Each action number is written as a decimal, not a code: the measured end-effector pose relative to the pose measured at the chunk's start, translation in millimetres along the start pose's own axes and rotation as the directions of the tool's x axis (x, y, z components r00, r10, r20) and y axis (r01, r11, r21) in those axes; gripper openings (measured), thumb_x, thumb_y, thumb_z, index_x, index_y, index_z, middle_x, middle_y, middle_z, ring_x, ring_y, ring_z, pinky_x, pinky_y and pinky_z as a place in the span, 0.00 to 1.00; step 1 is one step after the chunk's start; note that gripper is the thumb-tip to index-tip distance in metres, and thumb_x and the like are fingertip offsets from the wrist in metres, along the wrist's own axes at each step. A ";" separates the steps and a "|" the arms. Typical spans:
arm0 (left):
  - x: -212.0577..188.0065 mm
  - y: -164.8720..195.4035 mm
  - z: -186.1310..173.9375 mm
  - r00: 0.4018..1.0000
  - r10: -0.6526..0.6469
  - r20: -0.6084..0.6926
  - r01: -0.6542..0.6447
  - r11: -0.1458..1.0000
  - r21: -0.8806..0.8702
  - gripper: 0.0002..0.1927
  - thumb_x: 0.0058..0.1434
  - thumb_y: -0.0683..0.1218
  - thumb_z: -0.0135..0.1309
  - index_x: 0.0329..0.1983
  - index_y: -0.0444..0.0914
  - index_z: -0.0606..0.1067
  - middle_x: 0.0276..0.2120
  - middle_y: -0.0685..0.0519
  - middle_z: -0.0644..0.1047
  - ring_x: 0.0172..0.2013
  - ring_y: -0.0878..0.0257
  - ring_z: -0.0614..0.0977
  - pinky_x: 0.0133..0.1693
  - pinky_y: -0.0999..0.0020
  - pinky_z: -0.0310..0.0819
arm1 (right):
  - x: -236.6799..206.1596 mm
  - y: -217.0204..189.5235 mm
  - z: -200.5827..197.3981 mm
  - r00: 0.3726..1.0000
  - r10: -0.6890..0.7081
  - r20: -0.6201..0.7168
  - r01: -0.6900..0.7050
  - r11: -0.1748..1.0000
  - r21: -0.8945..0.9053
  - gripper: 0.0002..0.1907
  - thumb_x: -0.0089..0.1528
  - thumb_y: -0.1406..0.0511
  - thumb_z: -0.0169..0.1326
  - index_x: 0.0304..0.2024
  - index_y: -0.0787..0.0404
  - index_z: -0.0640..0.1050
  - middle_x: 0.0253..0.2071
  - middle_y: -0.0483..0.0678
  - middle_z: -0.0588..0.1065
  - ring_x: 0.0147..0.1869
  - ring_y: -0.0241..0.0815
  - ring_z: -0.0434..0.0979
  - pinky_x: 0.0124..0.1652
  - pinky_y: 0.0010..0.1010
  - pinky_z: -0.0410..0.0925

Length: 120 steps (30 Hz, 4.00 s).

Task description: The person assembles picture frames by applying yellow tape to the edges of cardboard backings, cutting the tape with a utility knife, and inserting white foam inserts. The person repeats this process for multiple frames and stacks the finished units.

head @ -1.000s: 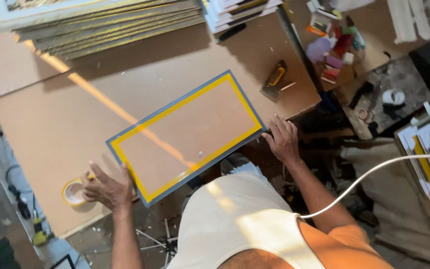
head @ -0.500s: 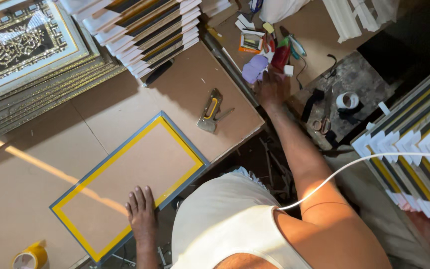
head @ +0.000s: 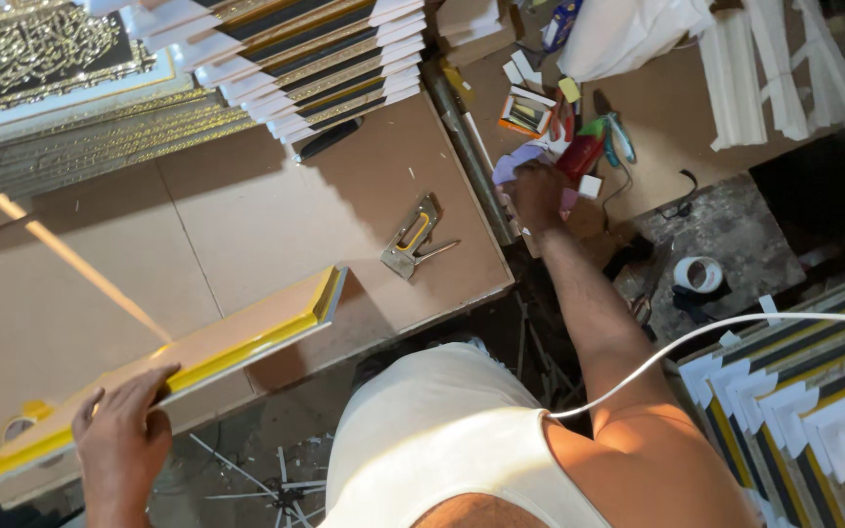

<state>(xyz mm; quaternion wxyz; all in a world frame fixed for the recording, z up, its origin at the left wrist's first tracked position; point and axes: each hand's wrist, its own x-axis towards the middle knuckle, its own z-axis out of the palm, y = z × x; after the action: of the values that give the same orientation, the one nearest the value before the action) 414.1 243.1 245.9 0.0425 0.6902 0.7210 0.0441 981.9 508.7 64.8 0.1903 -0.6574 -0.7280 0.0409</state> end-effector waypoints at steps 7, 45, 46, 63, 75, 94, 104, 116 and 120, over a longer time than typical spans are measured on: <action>79.9 57.5 -7.9 0.976 0.153 -0.157 -0.181 0.965 -0.187 0.22 0.57 0.48 0.65 0.55 0.46 0.77 0.44 0.55 0.82 0.46 0.57 0.83 0.51 0.58 0.73 | 3.8 4.9 11.3 0.997 0.077 0.025 -0.073 0.986 -0.150 0.10 0.63 0.58 0.63 0.33 0.57 0.84 0.33 0.54 0.81 0.37 0.55 0.82 0.37 0.45 0.73; 168.8 98.3 5.2 0.848 0.381 -0.369 -0.511 0.771 -0.379 0.10 0.62 0.44 0.65 0.44 0.37 0.77 0.41 0.49 0.77 0.42 0.50 0.79 0.44 0.55 0.74 | -51.8 -315.3 15.1 0.918 0.087 -0.387 0.262 0.602 0.755 0.16 0.60 0.69 0.68 0.47 0.63 0.76 0.46 0.51 0.75 0.48 0.42 0.78 0.49 0.34 0.73; 168.9 97.1 5.0 0.834 0.410 -0.369 -0.532 0.773 -0.345 0.10 0.62 0.43 0.66 0.43 0.37 0.77 0.41 0.51 0.77 0.43 0.50 0.79 0.45 0.55 0.74 | -52.1 -318.1 10.2 0.886 -0.003 -0.464 0.332 0.704 0.628 0.15 0.60 0.70 0.67 0.47 0.63 0.77 0.45 0.51 0.77 0.51 0.47 0.78 0.51 0.38 0.72; 51.2 -9.6 -15.4 0.988 0.113 -0.108 -0.130 0.978 -0.164 0.27 0.50 0.45 0.65 0.54 0.41 0.75 0.52 0.53 0.78 0.52 0.53 0.78 0.54 0.52 0.68 | -60.4 -305.7 -39.6 0.782 -0.568 -0.257 0.567 0.478 0.671 0.15 0.56 0.59 0.70 0.35 0.58 0.77 0.37 0.44 0.77 0.44 0.47 0.75 0.54 0.43 0.63; -9.1 -4.0 171.4 0.997 0.069 -0.033 -0.070 0.996 -0.057 0.41 0.60 0.45 0.59 0.76 0.47 0.59 0.75 0.42 0.56 0.73 0.44 0.57 0.67 0.36 0.50 | -91.2 -271.9 69.5 0.611 -0.790 0.046 0.729 0.584 0.357 0.09 0.59 0.70 0.57 0.42 0.64 0.80 0.54 0.51 0.77 0.60 0.47 0.78 0.61 0.48 0.66; 107.4 44.6 213.9 0.961 0.258 -0.099 -0.274 0.844 -0.462 0.20 0.47 0.60 0.69 0.43 0.54 0.82 0.66 0.49 0.68 0.72 0.47 0.58 0.69 0.32 0.37 | -41.8 -220.5 29.3 0.738 -0.534 0.413 0.600 0.799 -0.039 0.35 0.43 0.51 0.72 0.49 0.58 0.79 0.51 0.51 0.72 0.58 0.54 0.72 0.60 0.51 0.63; 110.5 44.1 217.8 0.966 0.248 -0.074 -0.254 0.859 -0.444 0.21 0.48 0.61 0.69 0.43 0.53 0.83 0.66 0.49 0.67 0.73 0.49 0.57 0.70 0.34 0.36 | -90.1 -240.1 68.7 0.668 -0.216 0.712 0.088 0.973 0.213 0.11 0.57 0.63 0.58 0.34 0.66 0.76 0.34 0.62 0.76 0.40 0.62 0.78 0.42 0.51 0.71; 107.1 44.3 224.1 0.967 0.247 -0.058 -0.248 0.873 -0.420 0.20 0.47 0.60 0.69 0.44 0.53 0.83 0.67 0.49 0.67 0.73 0.49 0.56 0.70 0.35 0.35 | -95.1 -267.8 77.5 0.685 -0.320 0.654 0.258 0.947 0.193 0.20 0.60 0.53 0.60 0.30 0.65 0.77 0.30 0.60 0.76 0.36 0.63 0.78 0.36 0.52 0.70; 103.3 47.0 219.9 0.965 0.254 -0.059 -0.255 0.869 -0.424 0.21 0.48 0.60 0.69 0.45 0.53 0.83 0.68 0.49 0.66 0.73 0.48 0.55 0.70 0.34 0.36 | -103.6 -261.4 90.7 0.751 -0.404 0.522 0.287 0.912 0.292 0.25 0.61 0.49 0.63 0.27 0.65 0.75 0.27 0.59 0.75 0.33 0.59 0.77 0.36 0.49 0.70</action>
<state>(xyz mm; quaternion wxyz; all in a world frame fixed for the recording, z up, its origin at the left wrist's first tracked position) 483.1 349.4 33.3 0.1864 0.7527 0.5965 0.2068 712.3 390.6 38.8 0.0302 -0.4460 -0.8526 0.2707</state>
